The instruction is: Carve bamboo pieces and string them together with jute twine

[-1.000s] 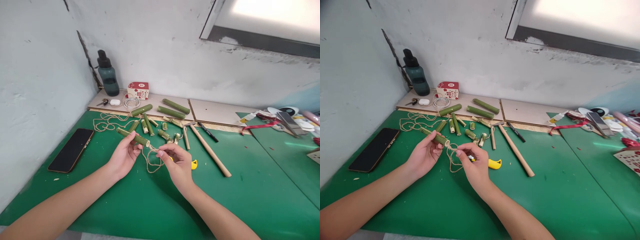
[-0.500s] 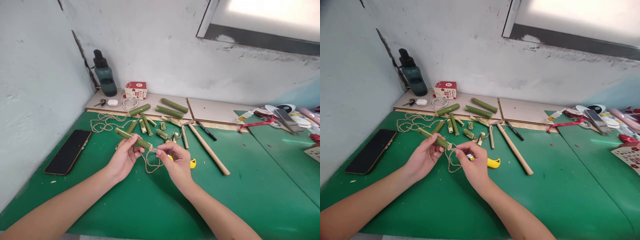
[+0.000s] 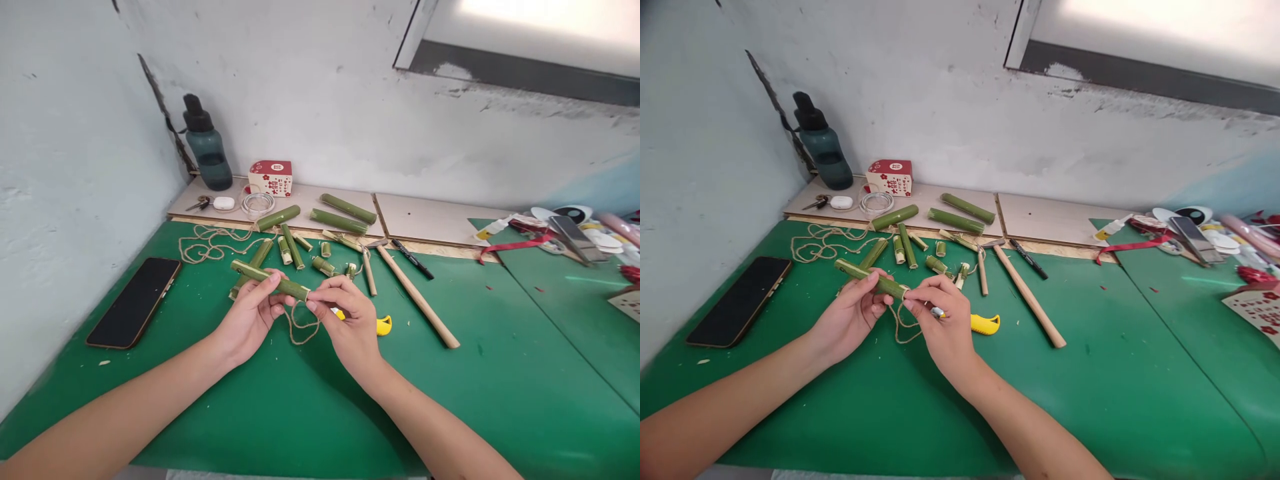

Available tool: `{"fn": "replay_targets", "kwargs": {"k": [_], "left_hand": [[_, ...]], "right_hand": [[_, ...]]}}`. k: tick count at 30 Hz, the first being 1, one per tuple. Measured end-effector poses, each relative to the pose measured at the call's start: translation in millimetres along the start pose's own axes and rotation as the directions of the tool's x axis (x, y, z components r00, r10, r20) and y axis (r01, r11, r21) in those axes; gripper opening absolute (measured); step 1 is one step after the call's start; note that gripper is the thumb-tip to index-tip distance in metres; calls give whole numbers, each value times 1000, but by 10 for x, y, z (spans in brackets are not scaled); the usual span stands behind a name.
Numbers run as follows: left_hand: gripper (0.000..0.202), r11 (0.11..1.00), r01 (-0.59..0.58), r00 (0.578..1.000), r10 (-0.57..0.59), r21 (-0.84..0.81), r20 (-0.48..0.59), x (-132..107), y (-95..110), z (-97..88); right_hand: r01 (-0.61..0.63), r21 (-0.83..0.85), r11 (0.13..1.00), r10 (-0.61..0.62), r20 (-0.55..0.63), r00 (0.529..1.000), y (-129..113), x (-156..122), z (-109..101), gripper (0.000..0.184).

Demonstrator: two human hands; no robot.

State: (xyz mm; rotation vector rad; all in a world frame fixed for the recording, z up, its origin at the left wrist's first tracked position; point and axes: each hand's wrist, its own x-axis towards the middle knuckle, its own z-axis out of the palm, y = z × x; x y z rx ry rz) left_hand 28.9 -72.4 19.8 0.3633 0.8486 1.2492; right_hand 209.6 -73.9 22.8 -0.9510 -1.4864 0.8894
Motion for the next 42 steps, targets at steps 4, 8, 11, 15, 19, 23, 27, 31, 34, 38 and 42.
{"fn": "replay_targets", "kwargs": {"k": [4, 8, 11, 15, 19, 23, 27, 31, 34, 38, 42], "left_hand": [[40, 1000, 1, 1000, -1, -19, -29, 11, 14, 4], [35, 999, 9, 1000, -10, -35, -27, 29, 26, -23], [33, 999, 10, 1000, -11, -31, -17, 40, 21, -43], [35, 1000, -1, 1000, 1, -14, -24, 29, 5, -29], [38, 1000, -9, 1000, 9, 13, -23, 11, -1, -2], [38, 1000, -13, 999, 14, 25, -32, 15, 3, -7], [37, 1000, -24, 999, 25, 14, -48, 28, 0, -24], [34, 999, -35, 997, 35, 2, -62, 45, 2, -39], [34, 999, -36, 998, 36, -3, -60, 49, 4, -42], [36, 1000, -28, 998, 29, 7, -59, 33, 3, -27], [36, 999, -48, 996, 49, 19, -73, 27, 10, -21]], "right_hand": [[-38, 58, 998, 37, 10, 999, 27, -7, 1, 21], [-94, 89, 992, 93, 12, 996, 18, -31, 7, 22], [-108, 76, 991, 108, 5, 994, 1, -36, 10, 20], [-118, 61, 991, 120, -21, 993, -3, -23, 16, 16], [-149, 101, 984, 155, -59, 986, -4, -7, 17, 14], [-200, 106, 974, 205, -40, 978, -29, -8, 11, 11], [-164, 103, 981, 165, 0, 986, -64, -20, 10, 12], [-148, 65, 987, 145, 43, 988, -62, -24, 11, 16], [-186, 65, 980, 183, 60, 981, -30, -19, 7, 18], [-219, 94, 971, 213, 66, 975, 0, -12, -13, 24], [-214, 65, 975, 206, 115, 972, -13, -17, -27, 28]]}}
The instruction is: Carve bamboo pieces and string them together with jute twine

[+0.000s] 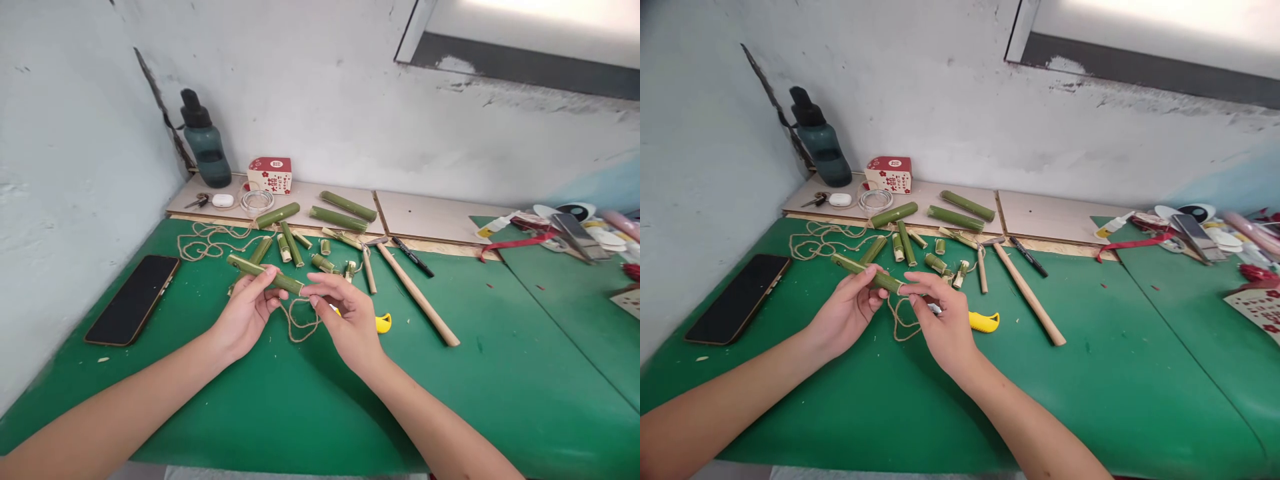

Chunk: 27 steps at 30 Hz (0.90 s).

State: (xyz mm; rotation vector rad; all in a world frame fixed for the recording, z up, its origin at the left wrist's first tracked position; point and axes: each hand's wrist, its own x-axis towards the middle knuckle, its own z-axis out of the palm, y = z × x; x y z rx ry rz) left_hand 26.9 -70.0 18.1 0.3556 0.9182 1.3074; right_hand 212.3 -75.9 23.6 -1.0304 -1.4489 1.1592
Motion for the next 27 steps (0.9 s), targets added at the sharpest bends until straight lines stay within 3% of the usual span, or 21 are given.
{"fn": "replay_targets", "kwargs": {"k": [7, 14, 19, 27], "left_hand": [[36, 1000, -9, 1000, 9, -10, -2, 16, 11, 1], [33, 999, 4, 1000, -4, -33, 3, 7, 17, 16], [31, 997, 9, 1000, -11, -75, -24, 16, 29, 22], [33, 999, 8, 1000, -8, -39, -2, -2, 12, 24]], "right_hand": [[41, -26, 999, -40, 45, 998, 37, -24, 46, 46], [59, -56, 997, -59, 11, 998, 47, -36, 53, 47], [52, -49, 997, -49, 70, 996, 56, -48, 58, 63], [50, -37, 998, -50, -16, 999, 49, -59, 56, 37]]}}
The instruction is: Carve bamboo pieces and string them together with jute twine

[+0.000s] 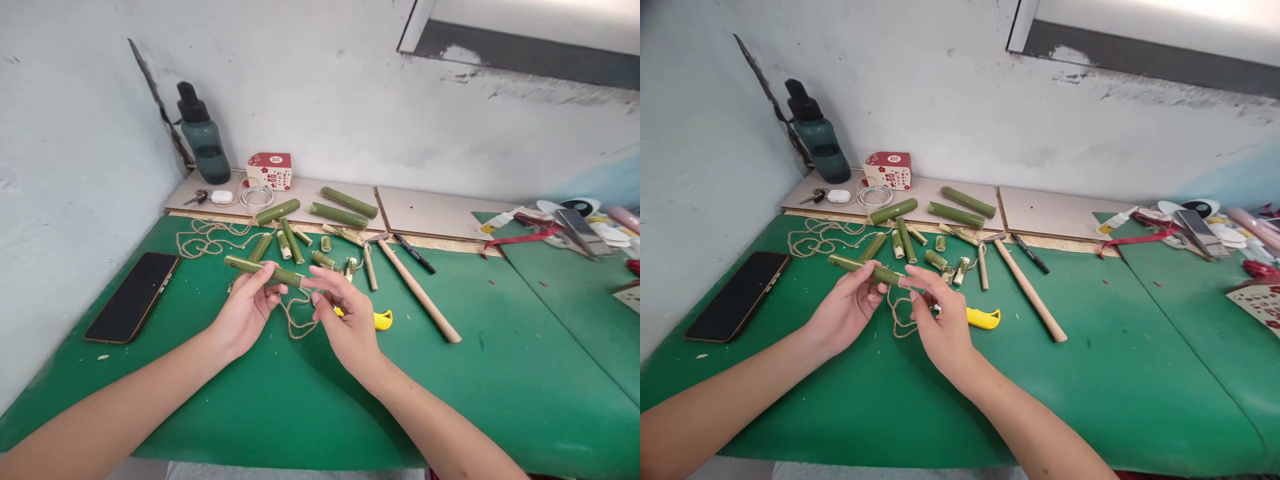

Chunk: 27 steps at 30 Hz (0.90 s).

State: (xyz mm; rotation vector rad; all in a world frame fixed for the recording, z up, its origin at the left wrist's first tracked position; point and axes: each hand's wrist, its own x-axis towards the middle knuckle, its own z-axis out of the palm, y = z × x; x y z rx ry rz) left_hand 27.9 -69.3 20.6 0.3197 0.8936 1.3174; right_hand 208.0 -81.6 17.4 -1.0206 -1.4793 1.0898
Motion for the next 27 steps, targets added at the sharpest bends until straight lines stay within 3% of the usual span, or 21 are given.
{"fn": "replay_targets", "kwargs": {"k": [6, 17, 27], "left_hand": [[33, 1000, 13, 1000, -14, 16, 20, -4, -2, -5], [38, 1000, 16, 999, -17, 21, 28, -10, 14, -1], [39, 998, 0, 1000, -2, 66, 29, -20, -2, 5]], "right_hand": [[-4, -23, 1000, 3, -56, 998, -28, 6, -2, 17], [-177, 137, 975, 178, 8, 984, -45, 76, -6, 20], [-39, 80, 996, 48, -115, 992, -26, 65, 12, 9]]}}
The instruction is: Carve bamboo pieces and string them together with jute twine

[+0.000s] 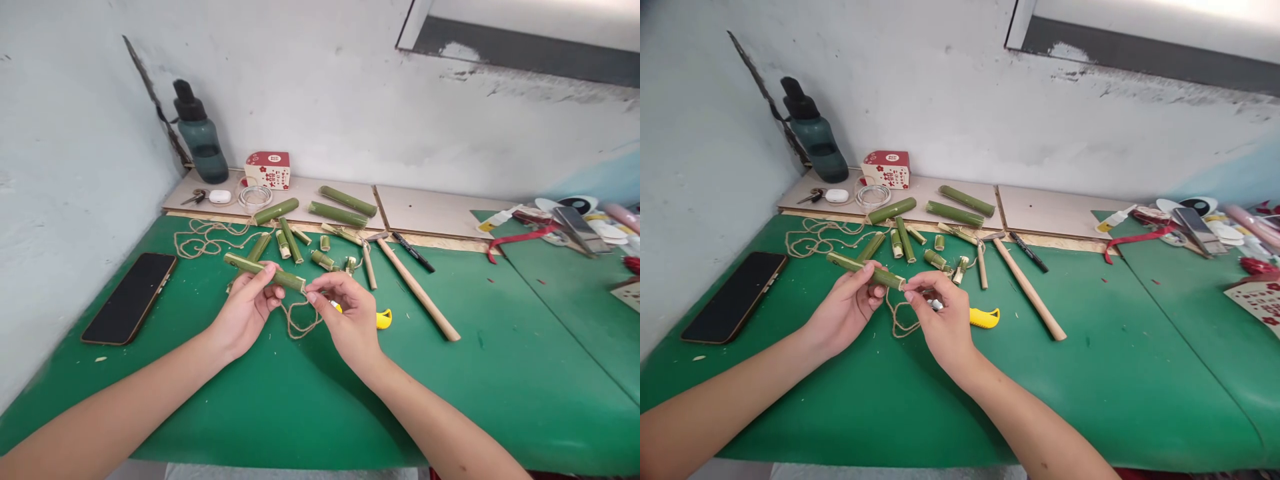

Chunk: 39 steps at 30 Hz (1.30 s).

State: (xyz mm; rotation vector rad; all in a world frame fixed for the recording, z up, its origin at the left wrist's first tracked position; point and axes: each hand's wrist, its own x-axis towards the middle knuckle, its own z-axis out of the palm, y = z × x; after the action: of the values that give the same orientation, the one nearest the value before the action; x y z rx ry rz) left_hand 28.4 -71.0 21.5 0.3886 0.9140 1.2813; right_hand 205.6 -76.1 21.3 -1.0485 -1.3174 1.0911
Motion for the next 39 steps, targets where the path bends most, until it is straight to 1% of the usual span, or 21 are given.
{"fn": "replay_targets", "kwargs": {"k": [2, 7, 10, 13, 16, 22, 24, 27, 30, 33, 36, 39], "left_hand": [[39, 1000, 12, 1000, -12, 13, 15, -8, -10, 2], [39, 998, 51, 997, -53, 33, 50, -19, -27, -2], [39, 998, 50, 997, -52, 38, 54, -12, -30, -11], [39, 999, 38, 998, -40, 34, 47, -8, -34, -16], [40, 999, 31, 999, -32, 39, 21, -10, -35, -10], [39, 999, 15, 1000, -16, 45, 21, -11, -6, 4], [39, 999, 7, 1000, -8, 41, 15, -13, 7, 3], [39, 999, -1, 1000, 1, 36, 8, -15, 13, -5], [37, 1000, 0, 1000, 0, 31, 17, -9, 1, -23], [34, 999, 10, 999, -11, 38, 34, -4, -18, -42], [33, 999, 11, 999, -13, 47, 37, -7, -31, -43], [34, 998, 4, 1000, -5, 55, 22, -15, -30, -23]], "right_hand": [[15, -10, 1000, -15, -11, 1000, 4, -2, -1, 9], [40, 51, 998, -39, -36, 999, 1, -6, 1, 17], [3, 46, 999, -1, -38, 999, 6, -5, 1, 20], [-57, 47, 997, 58, -16, 998, 13, 2, -6, 19], [-75, 63, 995, 75, -4, 997, 22, 11, -15, 16], [-35, 92, 995, 31, 43, 999, 25, -15, 0, 6], [-21, 103, 994, 15, 54, 998, 18, -27, 11, 6], [-16, 126, 992, 13, 28, 1000, 4, -26, 22, 3], [-50, 111, 993, 51, -8, 999, -3, -10, 17, 10], [-96, 81, 992, 98, -24, 995, -1, 1, 1, 13], [-98, 57, 994, 100, -22, 995, -2, 1, -9, 12], [-93, 46, 995, 93, 4, 996, -9, -5, -7, 10]]}}
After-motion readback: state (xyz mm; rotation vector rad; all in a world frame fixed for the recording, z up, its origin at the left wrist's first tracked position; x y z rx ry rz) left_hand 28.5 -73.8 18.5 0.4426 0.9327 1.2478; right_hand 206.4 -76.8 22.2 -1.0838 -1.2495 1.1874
